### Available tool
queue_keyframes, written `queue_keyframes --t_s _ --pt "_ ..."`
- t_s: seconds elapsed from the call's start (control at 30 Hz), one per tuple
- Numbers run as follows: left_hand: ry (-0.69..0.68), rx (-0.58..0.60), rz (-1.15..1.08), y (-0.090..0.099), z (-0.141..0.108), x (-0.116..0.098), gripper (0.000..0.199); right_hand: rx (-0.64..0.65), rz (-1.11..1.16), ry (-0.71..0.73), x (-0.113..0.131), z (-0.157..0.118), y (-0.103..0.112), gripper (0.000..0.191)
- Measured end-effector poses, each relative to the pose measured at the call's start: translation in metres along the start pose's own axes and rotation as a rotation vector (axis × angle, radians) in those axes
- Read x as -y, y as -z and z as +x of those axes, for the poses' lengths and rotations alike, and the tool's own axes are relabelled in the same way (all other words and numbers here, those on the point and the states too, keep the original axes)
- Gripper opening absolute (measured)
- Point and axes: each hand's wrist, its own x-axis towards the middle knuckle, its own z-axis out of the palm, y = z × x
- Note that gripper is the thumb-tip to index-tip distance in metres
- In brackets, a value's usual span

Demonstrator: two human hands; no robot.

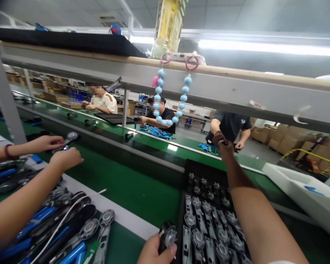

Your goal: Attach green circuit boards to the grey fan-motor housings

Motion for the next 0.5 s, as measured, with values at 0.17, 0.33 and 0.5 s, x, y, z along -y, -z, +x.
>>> queue_keyframes --t_s 0.17,0.33,0.5 --pt "-0.032 0.044 0.011 0.001 -0.005 -0.021 0.022 0.232 -0.282 -0.146 0.018 -0.03 0.051 0.029" --pt "-0.02 0.136 0.05 0.0 -0.004 -0.03 0.025 0.529 -0.673 -0.445 0.019 -0.125 0.179 0.013" --pt "-0.072 0.103 0.132 -0.004 -0.001 -0.031 0.031 0.545 -1.017 -0.666 -0.001 -0.256 0.275 0.014"
